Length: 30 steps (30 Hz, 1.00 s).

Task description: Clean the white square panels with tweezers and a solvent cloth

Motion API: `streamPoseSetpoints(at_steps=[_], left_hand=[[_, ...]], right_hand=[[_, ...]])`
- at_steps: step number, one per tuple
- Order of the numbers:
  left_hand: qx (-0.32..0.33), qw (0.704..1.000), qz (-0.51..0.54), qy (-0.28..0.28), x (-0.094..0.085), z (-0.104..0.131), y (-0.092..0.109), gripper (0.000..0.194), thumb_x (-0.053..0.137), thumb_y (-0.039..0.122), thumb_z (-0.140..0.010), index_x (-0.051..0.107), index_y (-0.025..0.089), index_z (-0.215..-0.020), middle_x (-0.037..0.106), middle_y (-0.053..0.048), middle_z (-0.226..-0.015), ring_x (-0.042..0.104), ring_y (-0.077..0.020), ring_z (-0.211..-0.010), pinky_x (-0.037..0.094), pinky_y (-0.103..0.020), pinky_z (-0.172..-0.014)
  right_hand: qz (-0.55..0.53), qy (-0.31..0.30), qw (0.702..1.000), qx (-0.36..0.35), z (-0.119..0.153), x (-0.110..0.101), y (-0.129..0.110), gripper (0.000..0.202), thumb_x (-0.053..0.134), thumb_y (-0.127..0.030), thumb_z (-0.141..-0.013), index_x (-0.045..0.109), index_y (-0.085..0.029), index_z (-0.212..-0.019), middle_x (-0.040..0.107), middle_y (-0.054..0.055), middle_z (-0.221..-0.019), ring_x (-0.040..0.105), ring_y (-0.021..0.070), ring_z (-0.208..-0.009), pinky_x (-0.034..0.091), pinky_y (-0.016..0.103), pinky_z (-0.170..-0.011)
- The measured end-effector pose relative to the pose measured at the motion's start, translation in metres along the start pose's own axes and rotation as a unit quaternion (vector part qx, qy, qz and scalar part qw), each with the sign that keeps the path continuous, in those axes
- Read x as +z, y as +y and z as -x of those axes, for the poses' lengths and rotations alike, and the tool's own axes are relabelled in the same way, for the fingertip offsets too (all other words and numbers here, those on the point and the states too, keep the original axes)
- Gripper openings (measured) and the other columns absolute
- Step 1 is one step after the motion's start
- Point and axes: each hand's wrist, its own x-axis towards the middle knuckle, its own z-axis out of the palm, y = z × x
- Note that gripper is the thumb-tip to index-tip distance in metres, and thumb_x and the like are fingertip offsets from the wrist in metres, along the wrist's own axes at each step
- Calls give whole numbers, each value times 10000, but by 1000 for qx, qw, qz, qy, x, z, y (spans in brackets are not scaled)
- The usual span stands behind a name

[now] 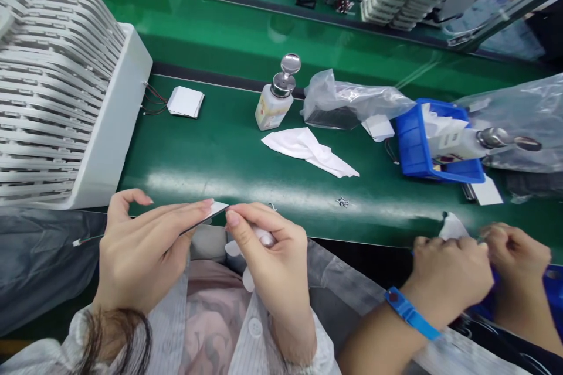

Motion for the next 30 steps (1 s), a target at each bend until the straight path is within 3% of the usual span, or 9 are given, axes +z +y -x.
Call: streamPoseSetpoints(at_steps=[12,20,30], left_hand=[[57,997,-44,-17,0,3,-4,171,528,59,-903,640,129,-1012,749,-80,-1011,728,-210,-837,334,-444,-835],[110,991,-61,46,5,0,-4,114,589,44,-856,676,88,-916,760,-105,-926,734,-226,-782,355,-420,-762],[73,996,-36,22,2,3,-3,150,544,84,-901,675,144,-944,761,-40,-955,734,-199,-763,361,-428,-776]], right_hand=[[-3,5,1000,14,-4,1,2,89,715,-209,-800,764,-269,-754,675,-38,-640,610,95,-588,484,185,-525],[-8,20,1000,21,-3,2,1,125,707,-201,-792,743,-250,-683,633,-45,-577,561,84,-536,439,181,-490],[-56,35,998,4,-3,5,5,146,710,-165,-761,729,-231,-632,600,-39,-551,488,80,-486,361,197,-431]])
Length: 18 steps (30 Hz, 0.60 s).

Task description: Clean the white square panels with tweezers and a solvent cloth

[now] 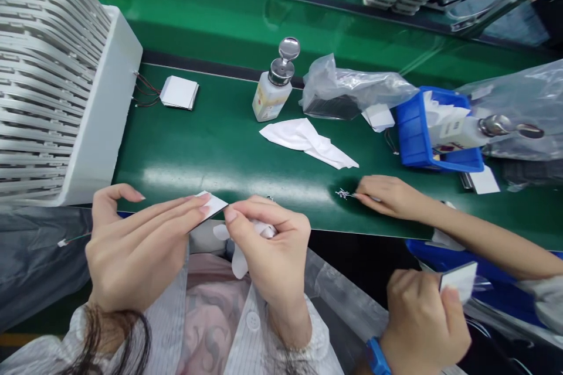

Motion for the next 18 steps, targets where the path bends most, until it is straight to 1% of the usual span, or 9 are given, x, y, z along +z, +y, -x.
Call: streamPoseSetpoints(at_steps=[4,6,9,11,14,16,18], left_hand=[[-25,999,26,-1,0,0,1,219,520,20,-860,661,168,-939,766,-10,-923,730,-173,-705,368,-417,-754],[-47,998,49,-6,1,-1,2,265,506,-11,-838,651,183,-946,768,5,-905,710,-142,-621,376,-410,-742],[-71,996,59,-16,0,-1,3,291,504,-8,-837,641,203,-984,770,20,-866,619,-92,-466,385,-406,-733],[-78,995,53,-15,-2,-1,2,269,523,10,-840,641,204,-986,764,42,-789,541,-71,-401,392,-394,-720],[-103,990,93,-24,-4,0,3,190,556,67,-853,632,204,-960,733,76,-689,494,-70,-406,424,-338,-658],[-131,980,149,-28,-5,1,6,151,576,98,-856,620,213,-944,709,92,-659,489,-72,-428,432,-302,-613],[-161,967,194,-28,-6,1,9,146,594,105,-852,613,218,-942,683,104,-637,482,-67,-432,436,-286,-607]], right_hand=[[-13,-6,1000,-18,0,-1,2,134,717,-152,-758,742,-249,-670,617,-46,-570,505,78,-499,374,191,-438],[-9,-10,1000,-23,1,-1,1,130,717,-156,-766,745,-256,-687,625,-46,-584,515,79,-507,384,192,-442],[32,-17,999,-27,3,-1,-2,129,706,-163,-792,750,-264,-725,634,-44,-614,542,82,-540,412,193,-472],[68,-9,997,-47,4,-1,-5,134,698,-157,-802,756,-272,-765,651,-40,-654,565,86,-577,436,196,-505],[105,12,991,-82,5,-3,-8,162,692,-149,-809,763,-290,-842,674,-32,-709,583,93,-603,449,204,-519],[111,-4,990,-84,6,-6,-9,182,683,-156,-820,764,-306,-883,669,-33,-702,586,98,-604,452,210,-518],[99,-36,991,-78,8,-8,-10,203,668,-161,-834,763,-324,-909,655,-36,-681,585,100,-602,449,214,-512]])
